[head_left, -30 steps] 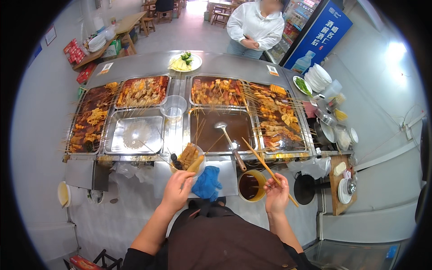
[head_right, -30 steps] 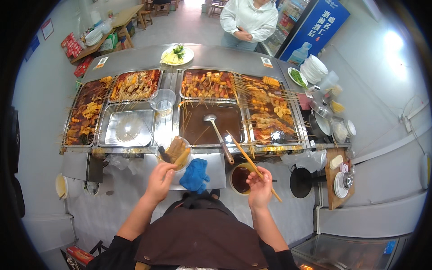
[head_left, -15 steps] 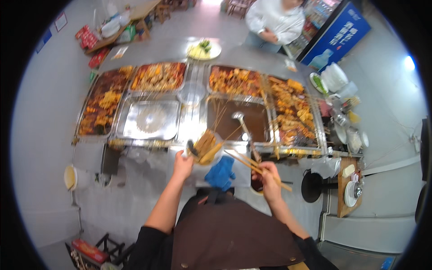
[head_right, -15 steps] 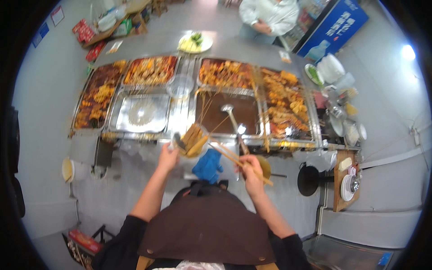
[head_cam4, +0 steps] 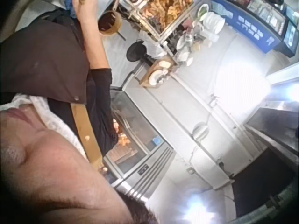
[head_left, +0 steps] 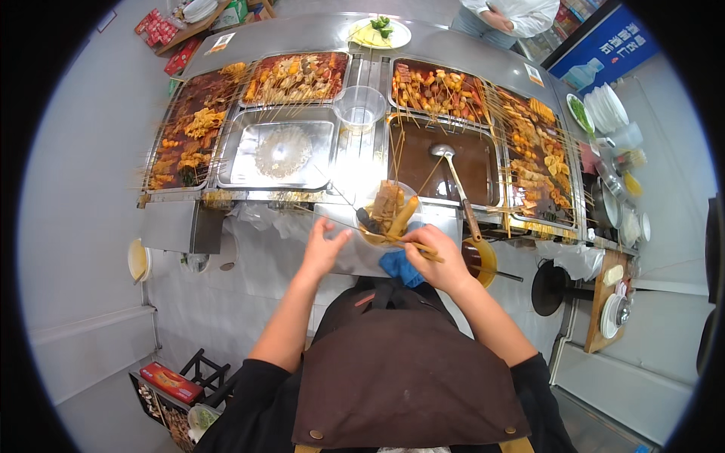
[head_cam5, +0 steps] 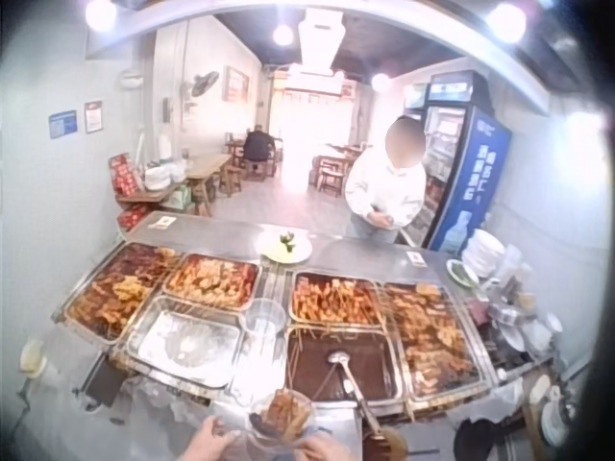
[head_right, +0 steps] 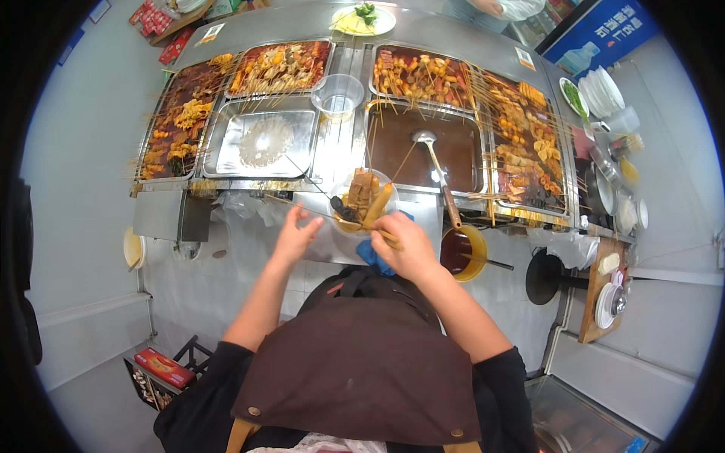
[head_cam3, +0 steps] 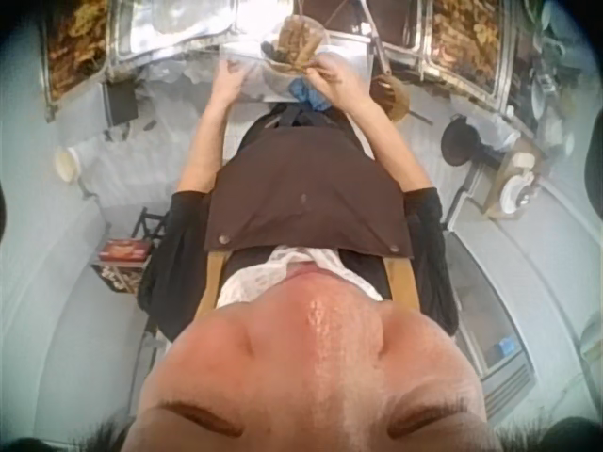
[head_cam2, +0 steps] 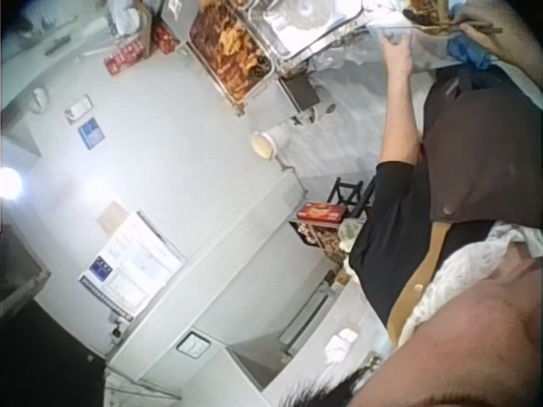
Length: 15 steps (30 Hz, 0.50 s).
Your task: The person assembles a food order by selecting skewers and noodles from a display, boiling them in a pot, and adding sauce and garnish. The finished dish is placed in a plastic bag and handed to a customer. The person then clears a nearby table by collecting used dishes and utensils.
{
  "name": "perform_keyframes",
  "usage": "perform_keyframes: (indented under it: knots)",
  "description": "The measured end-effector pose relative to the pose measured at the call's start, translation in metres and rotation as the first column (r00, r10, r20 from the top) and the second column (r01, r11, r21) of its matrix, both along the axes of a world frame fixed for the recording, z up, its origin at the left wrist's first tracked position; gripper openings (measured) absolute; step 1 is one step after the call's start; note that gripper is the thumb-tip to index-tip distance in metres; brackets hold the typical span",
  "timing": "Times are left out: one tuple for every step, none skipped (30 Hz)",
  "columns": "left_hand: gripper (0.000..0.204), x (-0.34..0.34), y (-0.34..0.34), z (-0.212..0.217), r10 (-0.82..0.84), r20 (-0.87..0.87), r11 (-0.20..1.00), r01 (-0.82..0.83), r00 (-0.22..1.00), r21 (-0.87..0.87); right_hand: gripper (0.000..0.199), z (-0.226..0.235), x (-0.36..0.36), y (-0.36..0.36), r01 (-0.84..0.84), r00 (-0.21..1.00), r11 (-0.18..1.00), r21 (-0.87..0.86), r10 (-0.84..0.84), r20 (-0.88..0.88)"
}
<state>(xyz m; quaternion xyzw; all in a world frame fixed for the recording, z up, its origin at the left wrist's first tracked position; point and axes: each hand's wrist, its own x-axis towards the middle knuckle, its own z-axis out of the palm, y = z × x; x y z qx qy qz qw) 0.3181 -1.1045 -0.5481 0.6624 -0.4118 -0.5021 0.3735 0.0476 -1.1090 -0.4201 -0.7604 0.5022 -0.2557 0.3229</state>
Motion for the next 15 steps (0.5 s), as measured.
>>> perform_keyframes:
  knots:
    - [0.090,0.008,-0.014,0.007,0.009,-0.017,1.000,-0.009,1.000,-0.027,0.015,-0.008,0.006,-0.002,0.000,0.999,1.000,0.002,0.000,-0.036]
    - [0.091,0.014,-0.033,0.016,0.020,-0.062,0.998,-0.025,0.998,-0.066,0.015,-0.014,0.009,-0.004,0.016,1.000,1.000,0.016,-0.015,-0.024]
    - [0.087,0.015,-0.053,0.026,-0.024,0.006,0.997,0.024,1.000,-0.079,0.015,-0.020,0.009,-0.005,0.040,0.999,0.999,0.034,-0.039,-0.024]
    - [0.077,0.012,-0.072,0.037,-0.098,-0.007,0.995,0.097,0.995,-0.032,0.015,-0.024,0.007,-0.006,0.070,0.996,0.996,0.053,-0.067,-0.050]
    - [0.068,0.011,-0.087,0.049,-0.155,-0.051,0.988,0.156,0.987,0.006,0.016,-0.025,0.001,-0.005,0.109,0.994,0.993,0.049,-0.109,-0.011]
    - [0.061,0.006,-0.101,0.060,-0.200,-0.047,0.980,0.198,0.979,-0.031,0.017,-0.024,-0.008,-0.005,0.153,0.988,0.987,0.049,-0.154,0.007]
    - [0.054,-0.004,-0.112,0.070,-0.243,-0.043,0.969,0.240,0.969,-0.064,0.018,-0.022,-0.018,-0.005,0.192,0.980,0.981,0.031,-0.193,0.045]
    - [0.048,-0.015,-0.118,0.077,-0.282,-0.039,0.956,0.277,0.959,-0.094,0.023,-0.020,-0.028,-0.004,0.270,0.950,0.945,0.184,-0.292,0.106]
    - [0.043,-0.024,-0.123,0.083,-0.312,-0.048,0.947,0.307,0.949,-0.093,0.025,-0.013,-0.045,0.003,0.262,0.889,0.914,0.309,-0.353,0.291]
    - [0.039,-0.033,-0.128,0.089,-0.338,-0.054,0.938,0.332,0.940,-0.097,0.028,-0.009,-0.055,0.006,0.288,0.805,0.880,0.377,-0.436,0.403]
    - [0.035,-0.040,-0.132,0.093,-0.373,-0.070,0.923,0.362,0.925,-0.132,0.030,-0.006,-0.065,0.008,0.332,0.740,0.845,0.420,-0.509,0.439]
    - [0.035,-0.045,-0.133,0.096,-0.367,-0.029,0.926,0.362,0.930,-0.110,0.031,-0.003,-0.074,0.012,0.302,0.680,0.831,0.467,-0.531,0.505]
    - [0.034,-0.049,-0.133,0.098,-0.369,-0.002,0.924,0.367,0.929,-0.113,0.032,-0.003,-0.080,0.015,0.282,0.604,0.802,0.527,-0.575,0.552]
    - [0.034,-0.053,-0.132,0.098,-0.369,0.025,0.923,0.370,0.929,-0.103,0.034,-0.006,-0.083,0.017,0.291,0.594,0.778,0.557,-0.603,0.532]
    - [0.033,-0.055,-0.131,0.098,-0.372,-0.001,0.922,0.370,0.928,-0.118,0.034,-0.012,-0.082,0.017,0.224,0.584,0.814,0.536,-0.552,0.595]
